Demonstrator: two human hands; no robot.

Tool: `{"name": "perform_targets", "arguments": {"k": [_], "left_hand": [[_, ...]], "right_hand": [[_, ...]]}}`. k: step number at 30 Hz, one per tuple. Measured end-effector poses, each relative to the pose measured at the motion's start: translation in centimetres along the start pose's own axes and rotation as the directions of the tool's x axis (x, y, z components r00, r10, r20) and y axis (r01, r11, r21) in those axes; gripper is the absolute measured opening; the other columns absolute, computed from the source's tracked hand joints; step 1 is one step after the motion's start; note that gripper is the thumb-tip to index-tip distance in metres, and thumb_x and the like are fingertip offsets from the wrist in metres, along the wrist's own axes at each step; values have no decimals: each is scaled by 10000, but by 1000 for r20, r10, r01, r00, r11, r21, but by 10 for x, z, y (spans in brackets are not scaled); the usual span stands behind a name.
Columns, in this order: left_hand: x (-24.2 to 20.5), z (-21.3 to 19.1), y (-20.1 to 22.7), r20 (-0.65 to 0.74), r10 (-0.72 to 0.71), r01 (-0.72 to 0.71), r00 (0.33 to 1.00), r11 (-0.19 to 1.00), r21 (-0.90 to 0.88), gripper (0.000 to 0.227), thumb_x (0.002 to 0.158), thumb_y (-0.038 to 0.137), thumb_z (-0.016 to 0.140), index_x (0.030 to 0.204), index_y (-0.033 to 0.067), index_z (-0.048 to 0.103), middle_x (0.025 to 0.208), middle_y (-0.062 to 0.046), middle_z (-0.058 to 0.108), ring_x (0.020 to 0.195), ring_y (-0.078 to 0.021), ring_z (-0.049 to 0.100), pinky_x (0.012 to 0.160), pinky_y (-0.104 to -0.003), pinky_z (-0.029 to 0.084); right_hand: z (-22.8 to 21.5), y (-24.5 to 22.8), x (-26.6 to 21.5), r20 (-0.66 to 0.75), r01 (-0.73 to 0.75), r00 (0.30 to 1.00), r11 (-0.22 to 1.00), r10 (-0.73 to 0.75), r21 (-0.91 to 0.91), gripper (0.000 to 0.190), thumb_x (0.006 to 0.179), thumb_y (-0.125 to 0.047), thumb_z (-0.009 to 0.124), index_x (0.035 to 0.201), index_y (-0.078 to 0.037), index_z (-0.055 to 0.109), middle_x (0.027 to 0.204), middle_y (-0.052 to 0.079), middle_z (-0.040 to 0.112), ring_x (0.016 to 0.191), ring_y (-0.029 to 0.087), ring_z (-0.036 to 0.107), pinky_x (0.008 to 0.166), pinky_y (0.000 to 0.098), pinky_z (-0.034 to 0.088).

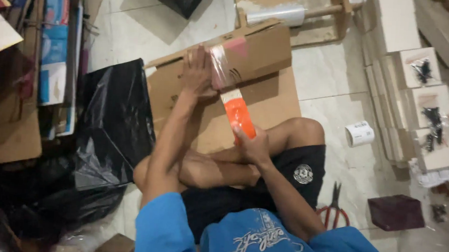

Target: Packing a metal rack into a cardboard box, sealing it with tape, and using scissors to trim the box.

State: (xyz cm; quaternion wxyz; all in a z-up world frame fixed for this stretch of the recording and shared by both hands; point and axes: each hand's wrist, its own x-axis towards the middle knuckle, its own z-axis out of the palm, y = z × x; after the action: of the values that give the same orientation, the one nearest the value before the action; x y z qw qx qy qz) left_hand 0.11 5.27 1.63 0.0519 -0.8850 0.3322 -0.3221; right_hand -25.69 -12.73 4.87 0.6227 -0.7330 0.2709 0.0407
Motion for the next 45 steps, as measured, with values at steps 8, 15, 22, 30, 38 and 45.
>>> {"name": "perform_targets", "arguments": {"k": [8,15,22,30,38,45], "left_hand": [[-10,26,-4,725,164,329,669,809,-487,1839,413,915,941,1829,120,78,1744,-236,463,1590,-437,483,1281,-692,397],[-14,13,-29,809,0,729,588,432,-531,1039,728,523,889,1687,381,516,1552,-15,718,1481,-245,639,1285,-432,508],[-23,-75,33,762,69,212,644,941,-265,1465,699,723,916,1769,-44,273,1864,-345,132,1738,-519,84,1370,-799,108],[-41,-6,27,662,-8,288,750,904,-316,1533,779,1091,490,1802,-23,240,1897,-279,146,1771,-443,44,1392,-732,-16],[-20,-31,26,791,8,370,612,881,-295,1537,701,551,981,1831,50,67,1912,-220,9,1769,-426,-41,1392,-784,27],[-8,-18,18,847,-37,563,530,762,-319,1539,757,956,810,1853,131,112,1929,-122,-48,1771,-330,-127,1384,-732,-146]], "right_hand": [[-36,64,-15,-19,-3,1000,989,0,-147,556,914,-505,943,1001,31,825,941,256,831,896,354,803,855,450,595],[1,31,26,-38,344,937,935,-348,-89,382,969,-376,960,902,-49,774,829,232,754,842,389,768,804,434,595],[29,16,103,93,87,992,996,-89,31,431,1015,-479,879,853,-98,760,692,126,774,550,224,761,477,342,592],[-11,69,21,55,-16,998,993,23,-119,492,996,-547,872,904,-72,784,835,187,799,804,305,775,800,468,603],[-6,51,3,83,2,996,981,15,-192,574,1041,-602,828,975,-32,803,873,196,795,880,348,769,839,500,574],[20,19,53,76,-45,993,871,94,-490,662,1016,-755,674,919,-119,829,924,152,834,1002,395,824,933,530,611]]}}
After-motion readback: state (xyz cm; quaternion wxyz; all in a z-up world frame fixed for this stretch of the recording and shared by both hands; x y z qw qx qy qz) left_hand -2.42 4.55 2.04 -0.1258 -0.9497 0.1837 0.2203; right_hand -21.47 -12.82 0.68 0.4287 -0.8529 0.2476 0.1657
